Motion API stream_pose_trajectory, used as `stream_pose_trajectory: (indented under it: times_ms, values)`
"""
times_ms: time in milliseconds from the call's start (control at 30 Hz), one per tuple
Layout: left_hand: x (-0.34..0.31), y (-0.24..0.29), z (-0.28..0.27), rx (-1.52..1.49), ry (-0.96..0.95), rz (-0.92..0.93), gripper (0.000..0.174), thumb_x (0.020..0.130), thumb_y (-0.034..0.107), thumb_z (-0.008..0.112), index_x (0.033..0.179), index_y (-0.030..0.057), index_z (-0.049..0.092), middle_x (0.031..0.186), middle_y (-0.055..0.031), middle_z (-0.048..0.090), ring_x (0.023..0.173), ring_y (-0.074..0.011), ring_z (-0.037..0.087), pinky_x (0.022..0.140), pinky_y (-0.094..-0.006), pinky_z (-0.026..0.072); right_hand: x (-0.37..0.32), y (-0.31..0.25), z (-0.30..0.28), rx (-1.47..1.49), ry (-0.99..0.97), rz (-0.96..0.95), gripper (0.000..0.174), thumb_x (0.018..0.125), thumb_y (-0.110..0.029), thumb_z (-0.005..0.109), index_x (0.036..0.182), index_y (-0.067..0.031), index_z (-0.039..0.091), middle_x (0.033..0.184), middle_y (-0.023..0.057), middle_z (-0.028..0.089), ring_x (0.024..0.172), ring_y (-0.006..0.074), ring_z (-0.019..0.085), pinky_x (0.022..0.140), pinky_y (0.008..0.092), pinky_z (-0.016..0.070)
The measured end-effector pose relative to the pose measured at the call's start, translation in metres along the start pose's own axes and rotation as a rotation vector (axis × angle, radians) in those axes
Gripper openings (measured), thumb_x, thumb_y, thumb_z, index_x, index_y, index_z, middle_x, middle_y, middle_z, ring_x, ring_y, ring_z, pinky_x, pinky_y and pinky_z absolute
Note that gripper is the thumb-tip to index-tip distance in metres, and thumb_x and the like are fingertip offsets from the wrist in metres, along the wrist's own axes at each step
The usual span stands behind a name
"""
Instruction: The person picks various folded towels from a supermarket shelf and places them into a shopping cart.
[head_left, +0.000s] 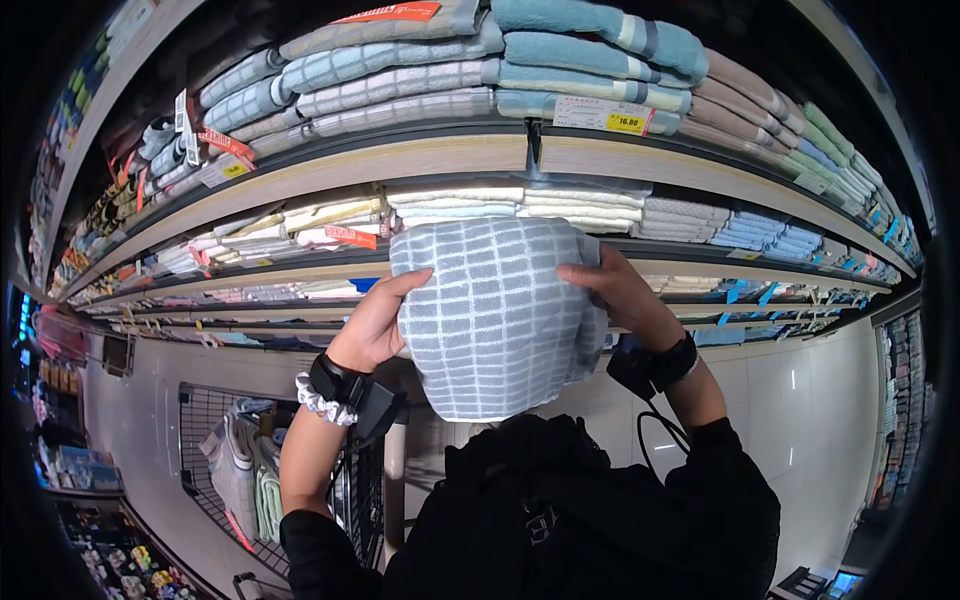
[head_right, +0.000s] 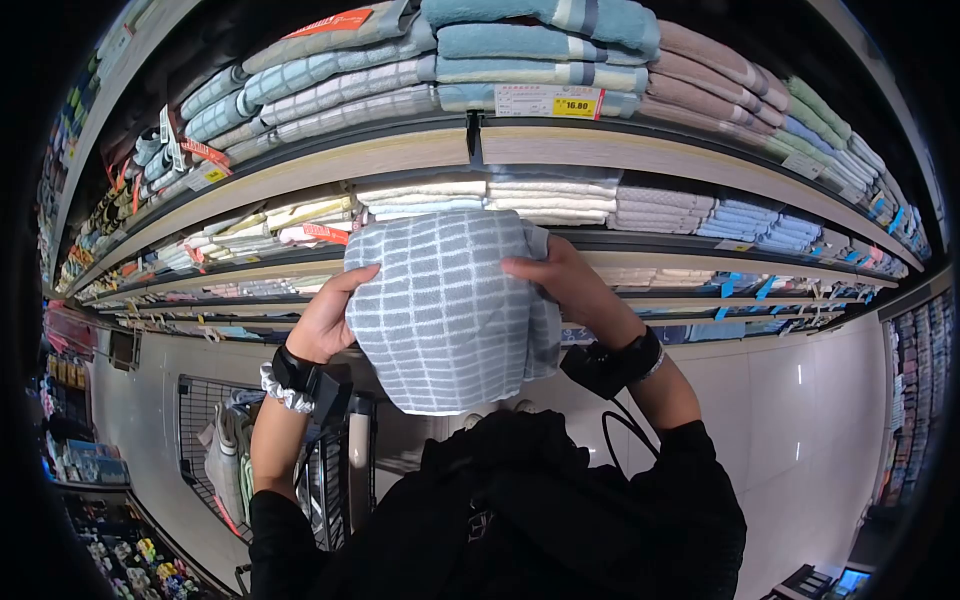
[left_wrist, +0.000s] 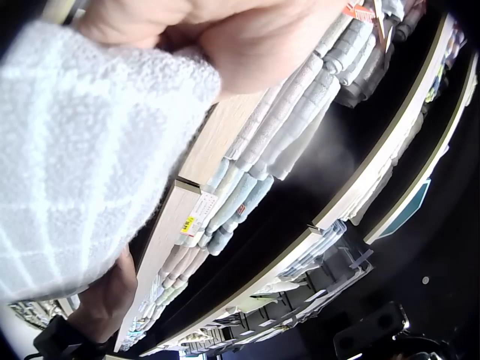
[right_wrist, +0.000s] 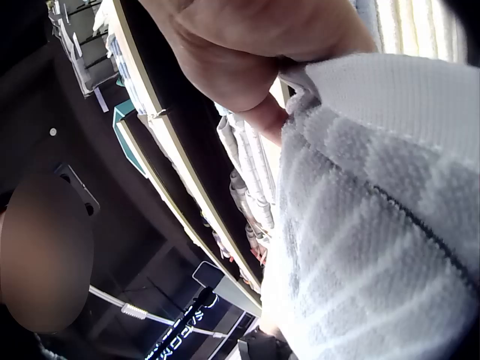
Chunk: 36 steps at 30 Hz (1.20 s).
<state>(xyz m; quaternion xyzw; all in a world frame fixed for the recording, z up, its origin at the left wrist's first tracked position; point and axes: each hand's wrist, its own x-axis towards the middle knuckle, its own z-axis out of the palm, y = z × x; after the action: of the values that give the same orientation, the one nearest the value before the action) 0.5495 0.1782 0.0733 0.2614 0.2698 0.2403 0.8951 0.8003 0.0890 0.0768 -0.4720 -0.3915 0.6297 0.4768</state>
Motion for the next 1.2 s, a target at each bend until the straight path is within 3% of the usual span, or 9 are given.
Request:
stream_pose_trajectory:
  times_ms: [200,300,367,500,633,667,800,900,1200]
  values:
    - [-0.015,-0.001,0.016,0.100,0.146,0.206,0.045,0.073,0.002,0.045,0.115,0.0001,0.027,0.098,-0.0171,0.048,0.078,-0.0190,0.055,0.062,-0.0251,0.0504,-0.011,-0.009,0.004,-0.325,-0.003,-0.101,0.054,0.065,-0.009,0.058,0.111,0.0015,0.032,0.093,0.0080,0.049,0.085,0.0149,0.047,0.076,0.0263,0.0369]
    - [-0.026,-0.002,0.017,0.403,0.203,0.386,0.071,0.067,-0.006,0.048,0.124,0.0119,0.011,0.101,-0.0151,0.046,0.079,-0.0189,0.054,0.064,-0.0243,0.0480,-0.012,-0.007,0.006,-0.330,0.164,-0.195,0.061,0.066,-0.008,0.057,0.117,-0.0041,0.024,0.093,0.0090,0.049,0.080,0.0143,0.048,0.069,0.0252,0.0395]
    - [-0.031,-0.001,0.029,0.669,-0.009,0.444,0.092,0.059,-0.011,0.053,0.125,0.0183,-0.004,0.110,-0.0155,0.039,0.095,-0.0224,0.047,0.074,-0.0265,0.0414,-0.013,-0.013,0.014,-0.283,0.265,-0.303,0.065,0.068,-0.005,0.054,0.121,-0.0076,0.017,0.092,0.0100,0.049,0.077,0.0140,0.049,0.069,0.0249,0.0392]
    - [-0.025,0.000,0.021,1.411,-0.019,0.602,0.087,0.055,-0.001,0.061,0.125,0.0102,0.009,0.119,-0.0174,0.028,0.112,-0.0267,0.025,0.091,-0.0309,0.0203,-0.012,-0.015,0.016,-0.203,0.210,-0.333,0.063,0.068,0.001,0.053,0.121,-0.0104,0.021,0.090,0.0106,0.050,0.089,0.0132,0.045,0.077,0.0246,0.0353]
    - [-0.027,0.006,0.025,1.397,0.204,0.474,0.066,0.059,0.005,0.060,0.117,0.0047,0.030,0.097,-0.0187,0.048,0.079,-0.0223,0.050,0.069,-0.0275,0.0382,-0.008,-0.012,0.009,-0.393,0.171,-0.367,0.056,0.066,0.000,0.057,0.116,-0.0056,0.032,0.101,0.0079,0.046,0.093,0.0129,0.042,0.082,0.0247,0.0323]
    - [-0.020,0.004,0.017,1.451,0.189,0.700,0.051,0.059,0.007,0.061,0.106,0.0030,0.043,0.079,-0.0170,0.053,0.060,-0.0199,0.049,0.057,-0.0267,0.0393,-0.008,-0.012,0.008,-0.404,0.154,-0.387,0.055,0.065,-0.001,0.058,0.115,-0.0052,0.035,0.105,0.0061,0.044,0.096,0.0137,0.041,0.084,0.0254,0.0302]
    - [-0.016,0.012,0.014,1.536,0.250,0.642,0.038,0.055,0.008,0.063,0.092,0.0020,0.052,0.073,-0.0144,0.051,0.052,-0.0194,0.047,0.052,-0.0272,0.0387,-0.004,-0.010,0.005,-0.475,0.128,-0.451,0.058,0.064,0.000,0.059,0.116,-0.0025,0.034,0.107,0.0065,0.042,0.095,0.0127,0.041,0.083,0.0239,0.0317]
    - [-0.013,0.017,0.014,1.636,0.170,0.858,0.039,0.056,0.009,0.064,0.092,0.0024,0.052,0.076,-0.0138,0.050,0.054,-0.0192,0.047,0.052,-0.0274,0.0387,0.002,-0.015,0.005,-0.363,0.108,-0.321,0.056,0.064,0.001,0.057,0.115,-0.0004,0.033,0.105,0.0064,0.043,0.092,0.0106,0.042,0.080,0.0223,0.0338]
    - [-0.008,0.028,0.015,1.607,0.302,0.698,0.037,0.054,0.012,0.066,0.090,0.0072,0.056,0.077,-0.0082,0.041,0.081,-0.0214,0.039,0.068,-0.0261,0.0358,0.009,-0.022,0.006,-0.363,0.041,-0.429,0.047,0.069,0.000,0.052,0.113,0.0028,0.034,0.095,0.0060,0.049,0.083,0.0071,0.045,0.072,0.0199,0.0375]
